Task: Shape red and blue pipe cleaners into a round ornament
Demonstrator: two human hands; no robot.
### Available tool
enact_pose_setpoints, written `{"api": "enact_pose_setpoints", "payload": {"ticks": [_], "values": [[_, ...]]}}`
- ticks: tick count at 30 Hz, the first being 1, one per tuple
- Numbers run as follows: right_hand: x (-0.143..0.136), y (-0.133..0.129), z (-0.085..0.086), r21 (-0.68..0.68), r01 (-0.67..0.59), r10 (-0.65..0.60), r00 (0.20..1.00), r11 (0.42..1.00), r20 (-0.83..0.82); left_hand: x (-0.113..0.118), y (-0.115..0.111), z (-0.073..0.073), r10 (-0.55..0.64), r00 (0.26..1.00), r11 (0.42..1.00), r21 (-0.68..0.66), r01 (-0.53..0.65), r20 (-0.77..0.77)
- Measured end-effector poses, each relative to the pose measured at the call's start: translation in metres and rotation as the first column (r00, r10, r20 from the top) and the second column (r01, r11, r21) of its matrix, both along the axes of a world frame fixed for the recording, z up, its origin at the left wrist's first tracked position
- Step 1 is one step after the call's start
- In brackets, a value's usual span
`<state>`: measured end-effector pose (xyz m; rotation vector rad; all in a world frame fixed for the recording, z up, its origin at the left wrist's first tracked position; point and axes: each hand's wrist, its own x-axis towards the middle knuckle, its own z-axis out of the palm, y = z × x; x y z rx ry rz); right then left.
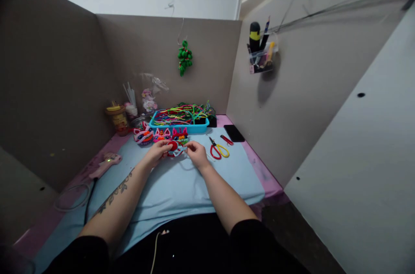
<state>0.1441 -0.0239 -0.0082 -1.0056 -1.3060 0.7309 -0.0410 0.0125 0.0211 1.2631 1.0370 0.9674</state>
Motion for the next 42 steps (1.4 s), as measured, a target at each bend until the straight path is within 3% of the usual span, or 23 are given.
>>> {"api": "enact_pose_setpoints", "payload": {"ticks": [6,15,19,24,29,32,42], "values": [[0.004,0.007,0.0,-0.075,-0.06,0.05,0.99,0.995,-0.132,-0.001,-0.003,0.003,-0.041,0.999,0.999,0.011,0.041,-0.024],[0.002,0.016,-0.009,-0.17,-0.067,0.011,0.95,0.983,-0.311,0.0,-0.006,0.006,-0.073,0.997,0.997,0.011,0.074,-0.038],[-0.002,0.013,-0.011,-0.11,-0.068,0.043,0.976,0.992,-0.214,0.001,-0.005,0.003,-0.087,0.996,0.996,0.028,0.087,-0.001],[-0.008,0.005,-0.009,-0.006,0.042,-0.042,0.999,0.999,-0.005,0.003,-0.002,-0.003,-0.09,0.994,0.995,0.038,0.088,0.061],[-0.01,0.0,-0.006,0.157,0.189,-0.226,0.937,0.969,0.265,0.004,0.001,-0.007,-0.078,0.991,0.996,0.058,0.072,0.11],[-0.012,0.002,-0.007,0.178,0.234,-0.282,0.901,0.956,0.329,0.004,0.002,-0.009,-0.082,0.99,0.995,0.058,0.075,0.119],[-0.011,0.007,-0.015,0.153,0.153,-0.204,0.888,0.976,0.412,0.003,0.003,-0.007,-0.039,0.987,0.999,0.008,0.038,0.159]]}}
